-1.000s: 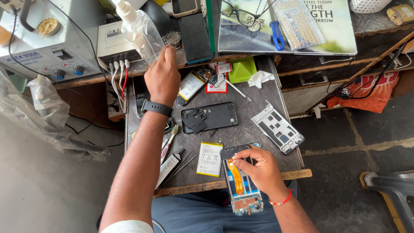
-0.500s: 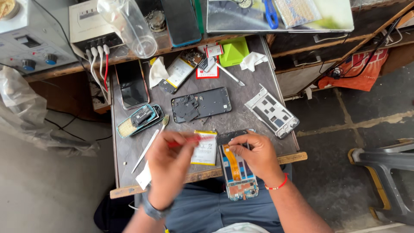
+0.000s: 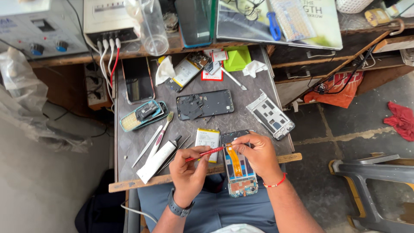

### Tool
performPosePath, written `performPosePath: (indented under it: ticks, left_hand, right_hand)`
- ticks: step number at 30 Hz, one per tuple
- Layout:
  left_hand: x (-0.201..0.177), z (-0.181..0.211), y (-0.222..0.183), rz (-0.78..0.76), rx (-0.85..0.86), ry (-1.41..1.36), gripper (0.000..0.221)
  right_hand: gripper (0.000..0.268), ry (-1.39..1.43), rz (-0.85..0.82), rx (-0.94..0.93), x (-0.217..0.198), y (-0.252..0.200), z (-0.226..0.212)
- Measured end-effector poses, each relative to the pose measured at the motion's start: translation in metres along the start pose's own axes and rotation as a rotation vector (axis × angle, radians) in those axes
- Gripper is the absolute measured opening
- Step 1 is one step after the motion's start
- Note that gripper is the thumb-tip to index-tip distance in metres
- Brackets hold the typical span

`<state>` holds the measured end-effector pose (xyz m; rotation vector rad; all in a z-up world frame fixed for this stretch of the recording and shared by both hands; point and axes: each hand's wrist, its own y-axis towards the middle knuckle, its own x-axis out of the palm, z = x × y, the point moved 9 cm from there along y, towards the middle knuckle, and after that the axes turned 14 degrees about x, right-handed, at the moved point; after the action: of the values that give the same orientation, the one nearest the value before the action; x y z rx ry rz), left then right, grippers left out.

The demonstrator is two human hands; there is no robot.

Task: The person is repairing a smartphone by cleaning the internal components with a red tool and peeling off protective blue tape. They handle the phone's internal frame, a battery, and a ribbon cable while working at a cluttered desk.

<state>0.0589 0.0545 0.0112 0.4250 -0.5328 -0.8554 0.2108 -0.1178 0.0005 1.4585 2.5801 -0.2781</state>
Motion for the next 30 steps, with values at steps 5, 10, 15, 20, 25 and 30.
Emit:
performPosePath:
  ticks: [5, 10, 15, 20, 25, 30]
  left_hand:
    - [0.005, 0.004, 0.005, -0.051, 0.027, 0.043, 0.020]
    - [0.005, 0.006, 0.005, -0.040, 0.047, 0.076, 0.019]
    - [0.006, 0.006, 0.007, -0.063, 0.019, 0.082, 0.019]
    - [0.003, 0.003, 0.005, -0.070, -0.014, 0.290, 0.023]
    - [0.001, -0.015, -0.001, 0.027, -0.159, 0.073, 0.023]
    - [0.003, -0.022, 0.000, 0.044, -0.213, -0.099, 0.023]
  right_hand:
    - [0.009, 0.062, -0.027, 0.061, 0.003, 0.003, 0.011]
    - [0.009, 0.148, -0.045, 0.089, 0.003, 0.003, 0.019]
    - [0.009, 0.129, -0.059, 0.056, 0.004, 0.004, 0.015]
    - [0.010, 0.088, -0.063, 0.073, 0.003, 0.003, 0.013]
    - [0.010, 0.110, -0.081, 0.095, 0.005, 0.002, 0.010]
    - [0.011, 0.096, -0.085, 0.077, 0.003, 0.001, 0.005]
